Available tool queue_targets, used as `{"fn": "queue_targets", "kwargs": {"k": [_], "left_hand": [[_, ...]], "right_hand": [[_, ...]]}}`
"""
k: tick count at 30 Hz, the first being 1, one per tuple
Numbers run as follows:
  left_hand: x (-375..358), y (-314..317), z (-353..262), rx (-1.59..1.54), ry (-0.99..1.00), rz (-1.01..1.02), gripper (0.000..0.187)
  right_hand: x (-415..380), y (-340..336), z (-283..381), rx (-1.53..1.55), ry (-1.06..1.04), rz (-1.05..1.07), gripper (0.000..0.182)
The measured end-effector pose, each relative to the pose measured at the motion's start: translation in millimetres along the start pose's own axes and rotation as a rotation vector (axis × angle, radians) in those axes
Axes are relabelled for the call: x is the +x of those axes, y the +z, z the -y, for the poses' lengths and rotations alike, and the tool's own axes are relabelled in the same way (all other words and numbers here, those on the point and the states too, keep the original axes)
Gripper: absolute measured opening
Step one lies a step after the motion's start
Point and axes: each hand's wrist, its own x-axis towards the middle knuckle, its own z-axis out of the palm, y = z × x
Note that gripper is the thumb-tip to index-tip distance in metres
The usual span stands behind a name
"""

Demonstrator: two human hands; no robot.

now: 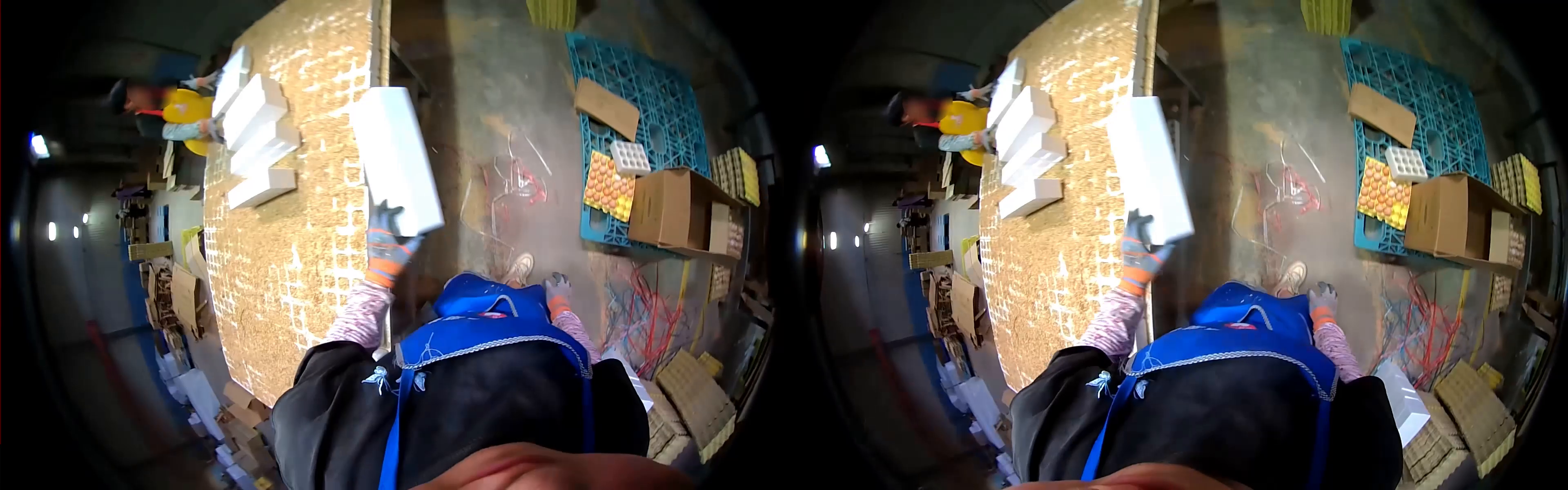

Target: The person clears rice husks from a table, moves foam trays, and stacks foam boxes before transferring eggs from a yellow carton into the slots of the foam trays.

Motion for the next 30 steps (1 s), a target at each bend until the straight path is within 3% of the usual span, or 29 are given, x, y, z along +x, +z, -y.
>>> {"fn": "queue_targets", "kwargs": {"k": [1,5,6,7,9,11,12,13,14,15,16,17,18,19,20,21,22,24,25,27,28,30], "left_hand": [[-3.1,-24.0,16.4,0.0,-0.049,-0.061,0.071],[57.5,-112.1,76.0,0.464,0.094,-0.162,0.065],[83.5,-132.1,90.3,0.602,0.069,-0.142,0.059],[112.6,-148.3,101.2,0.707,0.022,-0.286,0.056],[156.7,-182.6,93.8,0.628,-0.036,-0.38,0.055],[181.5,-178.9,94.2,0.513,0.158,-0.51,0.053],[188.9,-167.1,86.5,0.436,0.219,-0.523,0.053],[192.6,-142.8,77.7,0.375,0.292,-0.458,0.053],[186.3,-114.2,71.2,0.366,0.355,-0.337,0.053],[171.9,-73.6,74.5,0.259,0.261,-0.109,0.056],[155.2,-28.4,68.7,0.214,0.342,0.074,0.06],[137.1,26.2,82.2,0.266,0.592,0.183,0.061],[104.6,49.9,59.7,0.309,0.526,0.525,0.06],[84.2,71.5,36.1,0.352,0.616,0.923,0.061],[63.2,97.2,12.2,0.243,0.547,1.233,0.061],[40.1,128.5,-8.4,0.135,0.566,1.279,0.06],[16.8,153.1,-28.5,0.034,0.559,1.332,0.059],[-21.7,170.7,-85.6,-0.086,0.692,1.341,0.055],[-38.4,175.4,-105.2,-0.247,0.708,1.268,0.052],[-55.9,204.1,-116.7,-0.289,0.684,1.434,0.053],[-64.1,215.7,-118.3,-0.336,0.585,1.527,0.055],[-72.8,230.1,-139.7,-0.14,0.545,1.633,0.057]], "right_hand": [[-3.7,3.2,-11.4,0.002,-0.013,-0.021,0.042],[-27.5,16.2,-66.7,0.069,0.074,-0.198,0.036],[-36.9,22.3,-90.5,-0.124,-0.027,-0.102,0.038],[-42.1,29.6,-112.1,-0.32,-0.123,-0.005,0.04],[-71.5,46.1,-139.2,-0.315,-0.107,0.03,0.041],[-78.7,68.6,-163.1,-0.296,-0.078,0.065,0.043],[-76.4,89.2,-173.3,-0.116,0.092,-0.034,0.043],[-94.3,121.5,-179.0,0.079,0.29,-0.139,0.042],[-104.6,146.8,-176.1,0.296,0.157,-0.237,0.042],[-113.3,132.7,-143.6,0.501,0.017,-0.349,0.041],[-127.0,122.3,-110.8,1.11,0.359,-0.144,0.039],[-130.0,131.0,-109.0,0.799,0.123,-0.228,0.038],[-122.8,142.0,-108.2,0.755,0.239,-0.262,0.036],[-141.3,128.3,-75.4,0.66,0.295,-0.404,0.038],[-144.6,136.5,-79.5,0.65,0.367,-0.461,0.035],[-156.7,122.7,-86.0,0.431,0.217,-0.457,0.041],[-163.4,113.5,-94.6,0.596,0.272,-0.472,0.031],[-189.8,111.4,-120.4,0.189,0.201,-0.546,0.027],[-202.1,112.3,-128.9,0.209,0.257,-0.57,0.027],[-227.5,121.3,-146.2,0.497,0.869,-0.486,0.028],[-242.8,125.3,-159.7,0.51,0.89,-0.498,0.028],[-277.8,143.9,-183.7,0.564,0.844,-0.423,0.037]]}}
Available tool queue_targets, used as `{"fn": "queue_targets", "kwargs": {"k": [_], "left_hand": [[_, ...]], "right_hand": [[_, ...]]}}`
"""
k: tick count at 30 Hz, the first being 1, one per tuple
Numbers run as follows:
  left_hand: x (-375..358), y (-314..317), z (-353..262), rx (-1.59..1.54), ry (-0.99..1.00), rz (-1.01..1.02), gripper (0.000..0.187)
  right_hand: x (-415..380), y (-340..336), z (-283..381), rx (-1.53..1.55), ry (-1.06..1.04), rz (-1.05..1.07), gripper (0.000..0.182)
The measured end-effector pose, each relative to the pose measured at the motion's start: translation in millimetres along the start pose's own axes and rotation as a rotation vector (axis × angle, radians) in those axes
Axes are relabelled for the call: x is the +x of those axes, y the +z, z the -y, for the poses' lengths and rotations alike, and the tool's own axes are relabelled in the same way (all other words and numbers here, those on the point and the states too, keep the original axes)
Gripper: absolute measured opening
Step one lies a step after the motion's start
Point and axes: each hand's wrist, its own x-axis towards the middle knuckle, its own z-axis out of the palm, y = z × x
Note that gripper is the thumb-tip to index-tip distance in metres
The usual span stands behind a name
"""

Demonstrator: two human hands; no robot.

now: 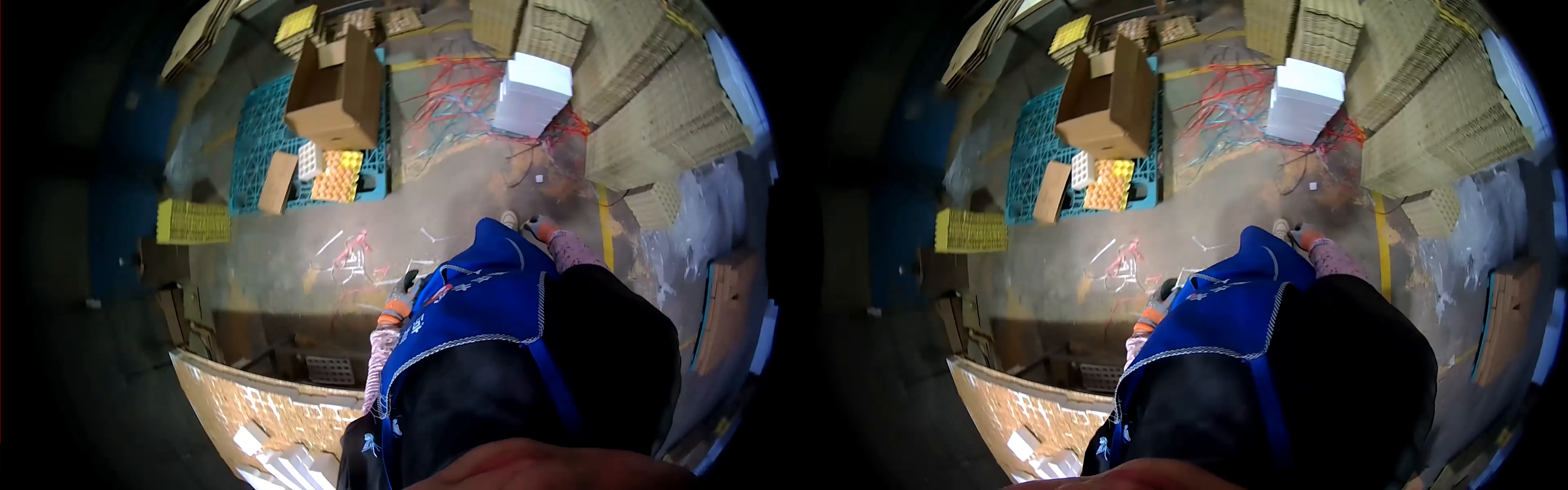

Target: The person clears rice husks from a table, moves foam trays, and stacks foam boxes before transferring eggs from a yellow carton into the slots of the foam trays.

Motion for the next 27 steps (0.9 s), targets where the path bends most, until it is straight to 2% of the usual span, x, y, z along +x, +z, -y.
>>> {"fn": "queue_targets", "kwargs": {"k": [2,3,4,6,8,10,12,13,14,16,18,20,22,25,27], "left_hand": [[25.5,6.2,-6.1,0.122,-0.116,0.037,0.062],[48.5,8.9,22.7,0.223,-0.147,0.022,0.067],[62.7,13.8,22.6,0.302,-0.199,-0.006,0.068],[93.9,22.8,38.1,0.476,-0.287,-0.028,0.066],[115.5,42.0,10.4,0.395,-0.311,-0.059,0.066],[140.2,57.6,-12.3,0.385,-0.333,-0.002,0.067],[167.0,73.3,-14.7,0.4,-0.37,0.05,0.068],[179.3,79.8,-24.6,0.468,-0.412,0.069,0.068],[189.3,86.6,-37.5,0.509,-0.372,0.028,0.067],[227.6,93.0,-62.5,0.48,-0.319,-0.027,0.065],[263.9,97.3,-121.6,0.486,-0.282,-0.009,0.06],[313.7,98.1,-160.8,0.516,-0.223,0.029,0.059],[379.0,101.8,-187.1,0.51,-0.181,0.072,0.058],[500.8,112.4,-246.8,0.526,-0.156,0.126,0.058],[574.9,118.1,-279.1,0.459,-0.171,0.082,0.057]], "right_hand": [[-16.0,-23.8,-35.3,0.117,0.038,-0.029,0.04],[-24.3,-39.2,-49.6,0.218,0.057,-0.046,0.042],[-23.5,-43.6,-74.1,0.22,0.065,-0.048,0.042],[-12.6,-51.5,-140.2,0.252,0.274,-0.066,0.045],[-3.9,-85.7,-188.3,0.226,0.254,-0.085,0.043],[6.2,-113.2,-224.7,0.199,0.233,-0.103,0.042],[19.1,-145.0,-244.7,0.227,0.119,-0.234,0.048],[28.2,-164.8,-248.1,0.358,0.241,-0.213,0.048],[43.4,-179.6,-251.7,0.353,0.247,-0.206,0.048],[77.7,-208.2,-257.7,0.125,-0.092,-0.174,0.056],[115.8,-241.9,-230.2,0.261,0.08,-0.174,0.069],[143.2,-319.5,-172.3,0.292,0.188,-0.082,0.081],[211.1,-334.0,-180.5,0.257,0.01,-0.168,0.083],[314.2,-398.1,-162.0,-0.056,-0.017,-0.17,0.093],[369.8,-447.5,-133.7,-0.261,-0.046,-0.163,0.109]]}}
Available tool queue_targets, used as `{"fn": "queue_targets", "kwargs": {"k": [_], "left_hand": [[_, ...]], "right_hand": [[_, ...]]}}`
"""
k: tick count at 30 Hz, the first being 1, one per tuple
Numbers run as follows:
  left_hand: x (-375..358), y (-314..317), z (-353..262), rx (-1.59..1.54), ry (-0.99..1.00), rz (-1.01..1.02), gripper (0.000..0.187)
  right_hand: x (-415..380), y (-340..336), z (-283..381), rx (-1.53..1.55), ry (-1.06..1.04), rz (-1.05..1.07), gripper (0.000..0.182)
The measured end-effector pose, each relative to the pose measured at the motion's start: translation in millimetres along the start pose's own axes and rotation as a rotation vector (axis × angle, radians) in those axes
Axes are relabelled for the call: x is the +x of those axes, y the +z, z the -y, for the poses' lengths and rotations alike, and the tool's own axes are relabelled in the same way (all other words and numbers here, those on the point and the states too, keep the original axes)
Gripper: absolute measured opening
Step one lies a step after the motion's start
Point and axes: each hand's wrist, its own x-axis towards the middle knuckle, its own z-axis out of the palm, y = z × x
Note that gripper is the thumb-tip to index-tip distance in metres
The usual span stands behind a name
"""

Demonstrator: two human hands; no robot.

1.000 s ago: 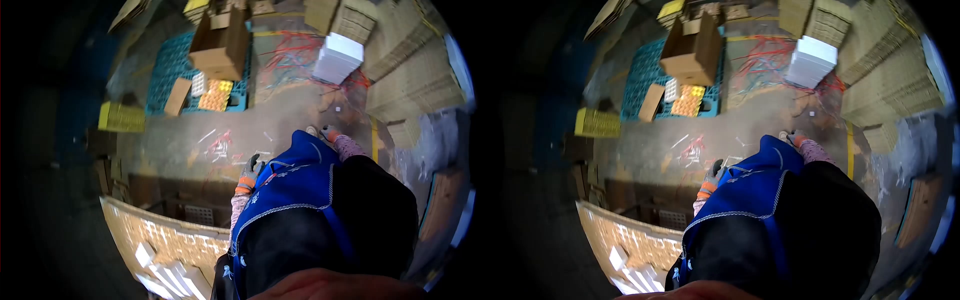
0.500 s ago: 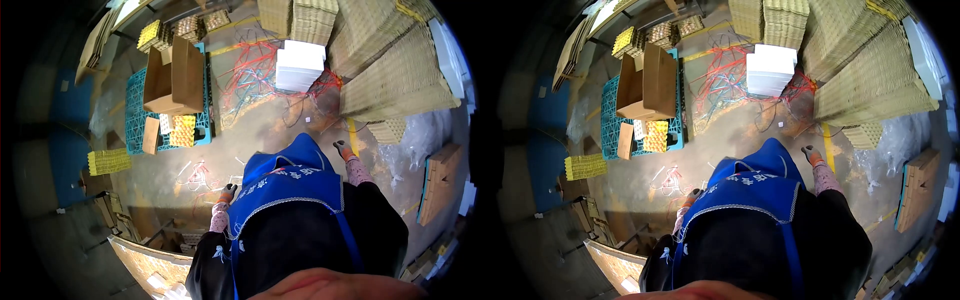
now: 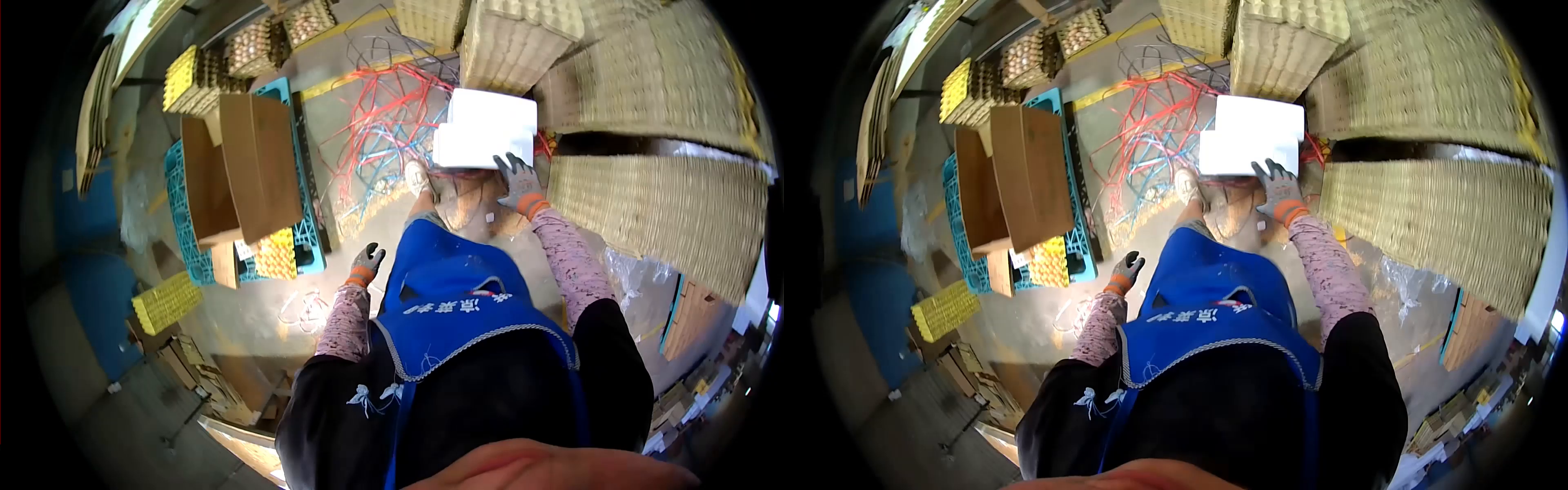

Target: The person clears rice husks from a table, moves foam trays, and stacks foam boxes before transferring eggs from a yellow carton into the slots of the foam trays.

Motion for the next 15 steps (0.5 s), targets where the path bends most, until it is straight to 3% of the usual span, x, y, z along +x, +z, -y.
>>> {"fn": "queue_targets", "kwargs": {"k": [6,10,11,13,15], "left_hand": [[133.8,-34.3,-108.8,-0.282,-0.109,0.21,0.052],[176.6,-57.7,-138.0,-0.177,-0.097,0.261,0.048],[192.9,-58.7,-117.6,-0.23,-0.137,0.259,0.046],[209.3,-67.5,-95.2,-0.231,-0.171,0.185,0.045],[220.4,-71.9,-82.4,-0.123,-0.279,0.158,0.049]], "right_hand": [[156.9,2.0,-26.3,-0.265,-0.154,0.327,0.123],[174.5,42.1,-51.1,-0.176,-0.138,0.365,0.118],[171.8,36.7,-50.4,-0.167,-0.136,0.387,0.118],[163.2,2.5,-46.8,0.012,0.039,0.301,0.114],[146.4,-6.2,-51.9,0.224,0.277,-0.034,0.12]]}}
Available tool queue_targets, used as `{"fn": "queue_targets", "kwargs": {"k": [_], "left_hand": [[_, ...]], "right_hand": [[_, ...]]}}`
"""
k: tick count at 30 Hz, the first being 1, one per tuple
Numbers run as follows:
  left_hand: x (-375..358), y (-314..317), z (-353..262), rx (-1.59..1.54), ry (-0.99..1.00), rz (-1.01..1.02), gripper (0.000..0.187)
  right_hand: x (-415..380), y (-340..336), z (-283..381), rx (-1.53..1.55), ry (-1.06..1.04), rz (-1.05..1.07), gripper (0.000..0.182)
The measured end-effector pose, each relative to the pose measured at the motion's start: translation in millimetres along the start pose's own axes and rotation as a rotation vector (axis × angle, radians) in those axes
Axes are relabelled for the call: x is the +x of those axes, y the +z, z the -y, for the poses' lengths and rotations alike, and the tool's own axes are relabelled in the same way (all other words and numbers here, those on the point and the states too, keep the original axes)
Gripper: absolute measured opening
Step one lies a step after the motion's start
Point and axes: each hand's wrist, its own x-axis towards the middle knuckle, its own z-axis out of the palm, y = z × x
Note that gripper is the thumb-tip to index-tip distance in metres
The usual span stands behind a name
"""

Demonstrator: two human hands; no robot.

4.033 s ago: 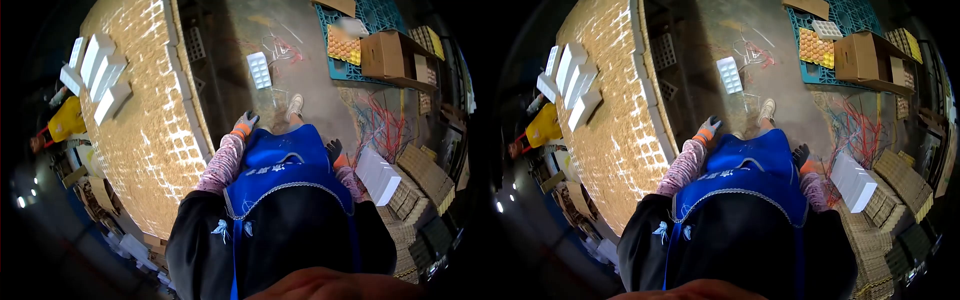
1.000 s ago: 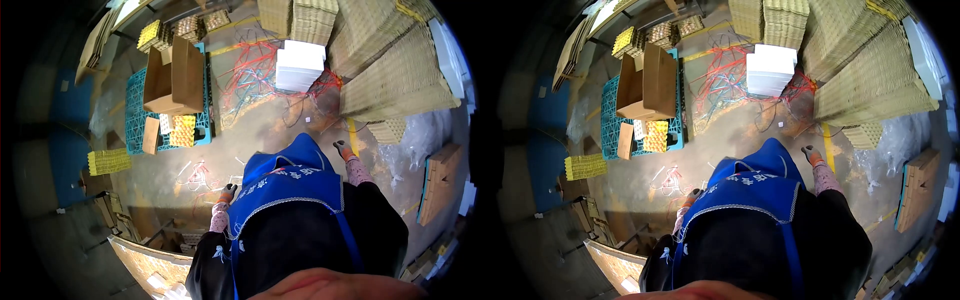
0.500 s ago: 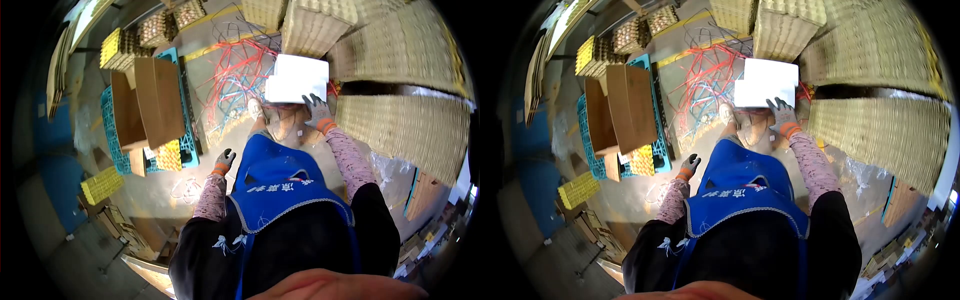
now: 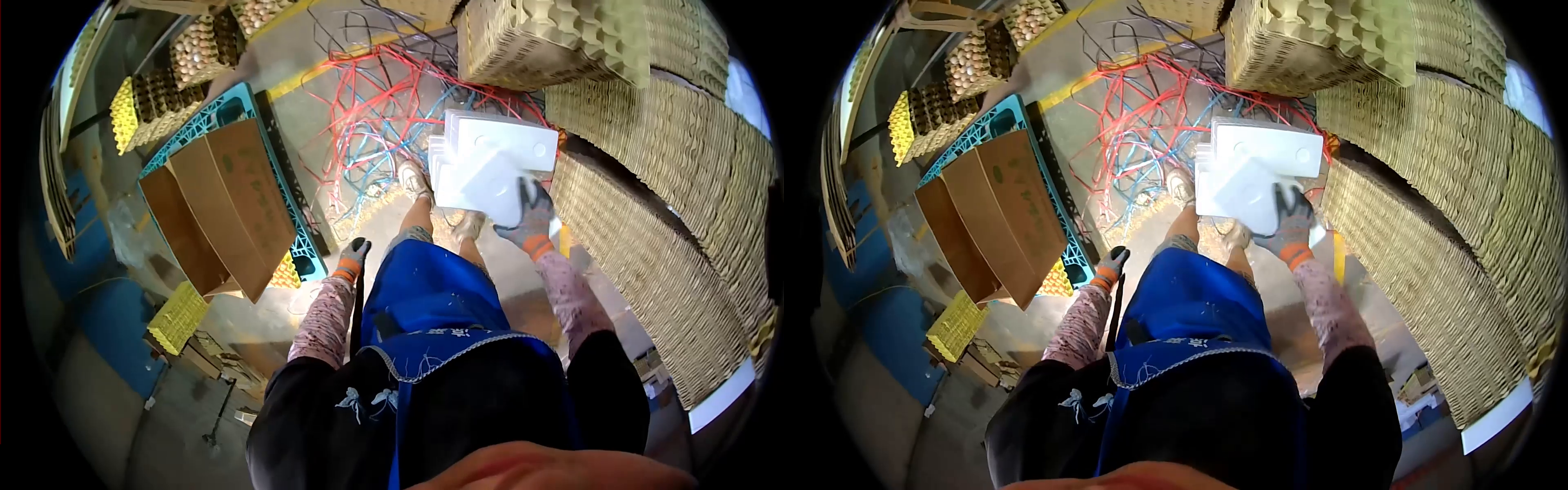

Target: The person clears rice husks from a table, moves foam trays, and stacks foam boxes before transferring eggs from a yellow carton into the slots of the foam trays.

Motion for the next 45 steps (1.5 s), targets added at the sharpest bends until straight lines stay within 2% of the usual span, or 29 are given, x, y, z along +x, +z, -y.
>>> {"fn": "queue_targets", "kwargs": {"k": [2,3,4,6,7,8,11,12,13,15,16,17,18,19,20,21,22,23,24,25,27,29,30,32,34,37,39,40,45], "left_hand": [[7.6,4.3,5.8,0.031,0.004,-0.028,0.049],[11.8,11.7,7.4,0.057,-0.006,-0.019,0.049],[18.2,19.0,7.0,0.083,-0.016,-0.009,0.049],[35.5,41.8,-2.5,0.129,0.022,-0.003,0.05],[42.1,49.4,-26.3,0.174,-0.023,0.025,0.05],[52.1,60.8,-38.8,0.168,-0.031,0.023,0.05],[93.3,102.3,-55.2,0.081,0.051,0.01,0.051],[113.3,115.4,-56.5,0.037,0.068,0.011,0.052],[134.3,129.0,-57.9,-0.044,0.111,0.023,0.051],[186.5,155.7,-53.2,-0.09,0.083,0.026,0.048],[214.4,169.3,-50.4,-0.124,0.058,0.019,0.046],[241.6,182.4,-48.6,-0.119,0.136,0.063,0.042],[278.0,203.2,-33.7,-0.089,0.138,0.049,0.042],[315.1,220.7,-25.1,-0.085,0.202,0.072,0.043],[347.5,237.0,-19.1,-0.075,0.266,0.098,0.044],[360.6,250.5,-37.9,-0.107,0.211,0.024,0.04],[370.5,261.0,-62.4,-0.138,0.156,-0.049,0.037],[392.7,272.2,-67.0,-0.201,0.241,-0.025,0.035],[419.6,285.4,-69.5,-0.265,0.326,-0.002,0.033],[465.4,308.1,-48.5,-0.034,0.472,-0.032,0.035],[500.5,320.4,-63.8,-0.168,0.383,0.125,0.037],[525.4,331.7,-71.3,-0.246,0.305,0.277,0.04],[531.2,338.1,-74.0,-0.279,0.287,0.327,0.041],[529.4,351.0,-79.3,-0.325,0.264,0.379,0.043],[511.4,364.2,-84.5,-0.351,0.263,0.348,0.046],[460.5,330.8,-77.2,-0.466,0.225,0.359,0.049],[413.6,284.5,-68.6,-0.605,0.144,0.447,0.052],[387.3,257.6,-63.5,-0.674,0.092,0.492,0.053],[216.3,66.7,-36.7,-0.914,-0.238,0.717,0.06]], "right_hand": [[0.7,2.7,-6.0,0.091,0.28,-0.196,0.124],[7.0,9.1,-10.8,0.209,0.317,-0.249,0.124],[16.4,23.3,-12.3,0.202,0.312,-0.235,0.124],[42.2,59.9,-0.9,0.189,0.608,-0.298,0.125],[58.4,64.1,16.9,0.111,0.736,-0.178,0.124],[68.7,89.6,18.4,0.017,0.79,-0.157,0.122],[72.0,98.9,-11.2,-0.05,0.746,-0.255,0.12],[62.2,102.0,-28.7,0.152,0.659,-0.329,0.118],[49.2,101.9,-50.5,0.175,0.694,-0.3,0.115],[19.9,122.3,-116.9,0.093,0.331,-0.409,0.114],[9.7,115.2,-130.6,0.483,0.33,-0.411,0.1],[-7.4,133.9,-171.9,0.809,0.361,-0.429,0.096],[-11.7,129.1,-188.6,0.789,0.376,-0.421,0.088],[-16.6,124.8,-203.9,1.033,0.457,-0.416,0.079],[-28.1,124.7,-223.7,1.064,0.527,-0.37,0.067],[-40.1,125.0,-244.2,1.093,0.597,-0.323,0.057],[-68.0,144.1,-291.3,1.164,0.611,-0.284,0.069],[-113.4,147.8,-350.2,0.686,0.72,-0.134,0.027],[-125.0,144.8,-361.2,0.546,0.699,-0.093,0.028],[-129.4,142.7,-361.0,0.479,0.636,-0.079,0.03],[-126.2,132.6,-364.6,0.478,0.565,-0.065,0.037],[-108.2,115.0,-352.7,1.033,0.746,-0.042,0.041],[-133.0,123.0,-380.0,1.156,0.688,-0.066,0.041],[-186.4,139.5,-439.1,1.411,0.571,-0.097,0.043],[-207.7,119.8,-418.4,1.587,0.685,-0.099,0.036],[-203.0,97.0,-388.6,1.894,0.766,-0.065,0.035],[-182.2,77.0,-345.7,2.228,0.552,0.135,0.04],[-174.3,71.8,-323.4,2.239,0.526,0.141,0.04],[-137.8,22.2,-222.5,1.525,0.582,-0.012,0.057]]}}
